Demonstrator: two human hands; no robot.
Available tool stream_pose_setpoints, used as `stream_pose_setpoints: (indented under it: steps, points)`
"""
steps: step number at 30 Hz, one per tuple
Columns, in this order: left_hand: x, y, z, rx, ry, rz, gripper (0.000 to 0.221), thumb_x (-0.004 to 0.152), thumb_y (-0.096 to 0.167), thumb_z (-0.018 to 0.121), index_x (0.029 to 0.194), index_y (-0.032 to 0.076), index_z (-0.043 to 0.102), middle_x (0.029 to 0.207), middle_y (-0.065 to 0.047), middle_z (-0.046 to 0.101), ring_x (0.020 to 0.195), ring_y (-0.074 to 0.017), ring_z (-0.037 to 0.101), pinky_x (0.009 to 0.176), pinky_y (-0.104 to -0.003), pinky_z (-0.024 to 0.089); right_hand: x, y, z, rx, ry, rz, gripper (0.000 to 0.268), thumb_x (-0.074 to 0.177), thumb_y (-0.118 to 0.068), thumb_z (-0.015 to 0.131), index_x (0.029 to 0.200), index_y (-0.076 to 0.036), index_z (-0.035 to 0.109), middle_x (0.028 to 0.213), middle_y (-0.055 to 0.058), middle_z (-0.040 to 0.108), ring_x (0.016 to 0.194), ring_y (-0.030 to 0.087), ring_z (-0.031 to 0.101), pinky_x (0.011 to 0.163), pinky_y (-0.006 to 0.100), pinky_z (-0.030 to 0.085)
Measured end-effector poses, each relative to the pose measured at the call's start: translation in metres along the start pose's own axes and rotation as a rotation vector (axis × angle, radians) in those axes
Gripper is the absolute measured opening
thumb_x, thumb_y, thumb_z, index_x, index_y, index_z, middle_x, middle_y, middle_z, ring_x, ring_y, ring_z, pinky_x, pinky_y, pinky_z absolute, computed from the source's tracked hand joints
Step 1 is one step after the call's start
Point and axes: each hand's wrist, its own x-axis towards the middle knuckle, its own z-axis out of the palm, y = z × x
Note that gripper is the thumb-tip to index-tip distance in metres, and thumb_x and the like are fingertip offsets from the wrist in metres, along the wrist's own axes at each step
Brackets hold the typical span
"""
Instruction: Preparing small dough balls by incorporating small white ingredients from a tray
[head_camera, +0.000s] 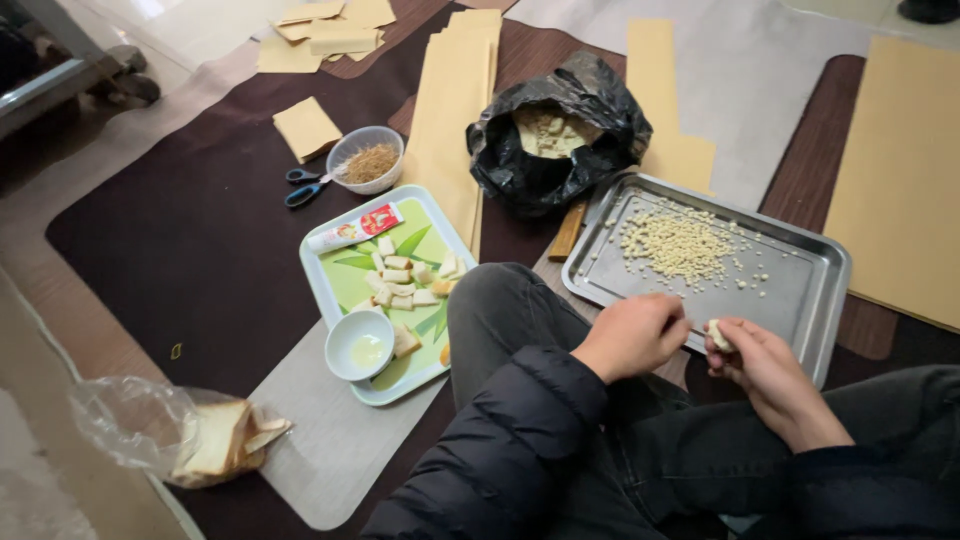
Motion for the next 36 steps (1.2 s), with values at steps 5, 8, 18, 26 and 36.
stream_pose_setpoints:
  steps: [5,8,18,26,36]
  points:
    - [-0.002,-0.002,0.006,0.106,-0.091,-0.003,0.041,0.105,0.038,0.062,0.087,0.006,0.080,0.087,-0.018,0.082,0.080,-0.0473,0.075,0.070,-0.054,0.058,0.001,0.006,-0.005,0.038,0.023,-0.035,0.029,0.124,-0.023,0.056,0.125,0.002,0.070,0.104,0.013,0.068,0.084,0.020,0.059,0.076,0.036,0.051]
    - [0.006,0.015,-0.019,0.032,-0.268,-0.074,0.045,0.106,0.044,0.056,0.092,0.005,0.074,0.088,-0.026,0.078,0.100,-0.0539,0.079,0.082,-0.066,0.063,0.006,0.011,0.003,-0.023,0.149,-0.054,0.029,0.123,-0.026,0.058,0.138,-0.003,0.069,0.100,0.013,0.066,0.082,0.024,0.071,0.082,0.045,0.064]
    - [0.001,-0.006,-0.003,-0.055,-0.073,0.013,0.050,0.104,0.026,0.072,0.152,0.016,0.064,0.099,-0.007,0.073,0.097,-0.0354,0.077,0.085,-0.056,0.063,-0.025,-0.017,0.031,-0.056,0.036,-0.098,0.037,0.112,-0.014,0.067,0.146,0.001,0.070,0.098,0.015,0.074,0.076,0.021,0.072,0.070,0.036,0.064]
    - [0.003,-0.010,0.004,-0.065,-0.163,-0.018,0.015,0.100,0.033,0.078,0.109,0.022,0.081,0.098,-0.002,0.076,0.097,-0.0305,0.082,0.085,-0.048,0.066,-0.027,-0.015,0.030,-0.065,-0.034,-0.072,0.036,0.111,-0.018,0.070,0.143,-0.002,0.075,0.095,0.011,0.076,0.076,0.019,0.076,0.068,0.030,0.063]
    - [0.004,-0.004,-0.002,-0.091,-0.117,0.001,0.008,0.100,0.028,0.078,0.102,0.021,0.081,0.096,-0.006,0.078,0.102,-0.0381,0.081,0.086,-0.050,0.066,-0.026,-0.007,0.026,-0.029,-0.031,-0.091,0.029,0.115,-0.026,0.069,0.122,-0.001,0.081,0.077,0.007,0.065,0.067,0.018,0.068,0.064,0.032,0.058]
